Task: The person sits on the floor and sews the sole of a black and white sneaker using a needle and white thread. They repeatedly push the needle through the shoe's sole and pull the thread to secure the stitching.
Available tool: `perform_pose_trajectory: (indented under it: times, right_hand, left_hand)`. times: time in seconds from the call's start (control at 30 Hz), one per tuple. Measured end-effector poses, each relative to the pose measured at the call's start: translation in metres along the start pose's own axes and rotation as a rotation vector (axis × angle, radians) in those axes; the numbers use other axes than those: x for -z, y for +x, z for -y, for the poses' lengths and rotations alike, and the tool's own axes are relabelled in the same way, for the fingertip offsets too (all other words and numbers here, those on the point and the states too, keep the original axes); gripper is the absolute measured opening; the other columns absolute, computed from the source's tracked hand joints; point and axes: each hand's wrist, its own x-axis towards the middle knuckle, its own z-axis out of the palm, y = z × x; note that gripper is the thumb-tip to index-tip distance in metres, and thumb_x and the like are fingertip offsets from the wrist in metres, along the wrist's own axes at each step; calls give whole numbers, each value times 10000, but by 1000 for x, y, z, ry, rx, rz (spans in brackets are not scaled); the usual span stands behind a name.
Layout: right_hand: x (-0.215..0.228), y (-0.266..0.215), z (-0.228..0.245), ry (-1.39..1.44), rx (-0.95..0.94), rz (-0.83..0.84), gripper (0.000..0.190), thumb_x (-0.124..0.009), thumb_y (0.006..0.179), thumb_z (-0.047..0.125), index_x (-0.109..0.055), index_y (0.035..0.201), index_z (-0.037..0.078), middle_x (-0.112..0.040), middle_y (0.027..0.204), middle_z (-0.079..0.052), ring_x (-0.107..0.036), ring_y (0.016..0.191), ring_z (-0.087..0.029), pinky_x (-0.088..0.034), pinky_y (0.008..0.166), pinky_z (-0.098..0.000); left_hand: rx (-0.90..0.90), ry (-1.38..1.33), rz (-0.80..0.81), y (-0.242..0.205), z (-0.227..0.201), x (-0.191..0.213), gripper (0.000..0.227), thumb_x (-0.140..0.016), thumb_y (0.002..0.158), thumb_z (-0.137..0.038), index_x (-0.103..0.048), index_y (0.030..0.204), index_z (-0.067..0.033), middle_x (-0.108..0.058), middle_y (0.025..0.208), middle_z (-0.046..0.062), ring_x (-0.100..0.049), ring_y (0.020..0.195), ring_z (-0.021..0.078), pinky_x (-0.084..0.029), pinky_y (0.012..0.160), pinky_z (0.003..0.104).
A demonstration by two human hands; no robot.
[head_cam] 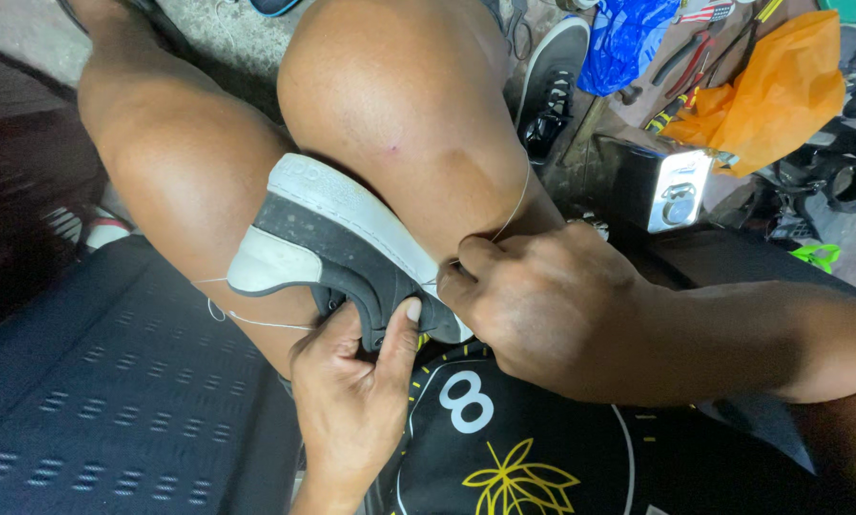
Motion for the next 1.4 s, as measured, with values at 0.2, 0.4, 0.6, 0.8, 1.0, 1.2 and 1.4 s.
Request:
perform_pose_trajectory:
  times: [0.2,0.4,0.6,0.8,1.0,1.2,1.4]
  right_hand:
    - [-1,11,4,-180,188,-212,290,-666,739,202,-702,947,3,-686,823,-137,-714,589,-243,-535,428,-353]
    - [-13,17,4,-191,276,-357,226,-674,766,195,-677,915,25,-658,794,-112,-717,698,-239,-533,504,-355]
    - [-20,6,-2,-57,237,-361,374,-667,637,152,-652,991,34,-652,888,-98,-711,763,-252,-525,547,-377]
    - [-28,-6,-14,73,137,-459,82,-668,900,136,-645,888,58,-636,830,-87,-694,722,-264,-534,584,-414]
    - [-27,-9,-13,134,54,-499,67,-691,880,150,-679,870,85,-677,821,-55,-683,705,-276,-531,590,-400]
    - [-22,-7,-14,192,62,-509,82,-739,853,166,-706,898,106,-715,845,-24,-697,711,-251,-534,583,-367]
    - [-25,-6,-16,232,93,-538,68,-728,860,144,-690,904,108,-718,865,-7,-717,745,-217,-548,613,-346]
  left_hand:
    - [6,-5,13,3,8,3,144,-721,927,-111,-696,882,24,-703,675,105,-574,585,97,-517,599,294]
    - [-15,-106,12,1,14,-2,104,-683,956,-85,-705,950,17,-721,738,28,-546,700,37,-514,636,270]
    - [47,-3,-101,-16,38,9,135,-784,930,-92,-781,1009,18,-567,658,99,-423,598,79,-370,530,269]
    - [148,-127,-570,-24,74,75,127,-671,1096,-127,-662,1044,-11,-710,952,52,-568,720,93,-436,622,208]
    - [-357,586,-516,-32,69,57,254,-715,944,-34,-642,1182,17,-650,1211,216,-691,1035,312,-549,763,351]
    - [-486,559,-288,-25,68,34,273,-838,882,-116,-705,1110,-46,-674,984,123,-696,888,302,-541,763,387]
    - [-334,56,-286,-31,66,63,139,-757,880,25,-690,978,-47,-642,1014,99,-609,847,185,-489,787,308]
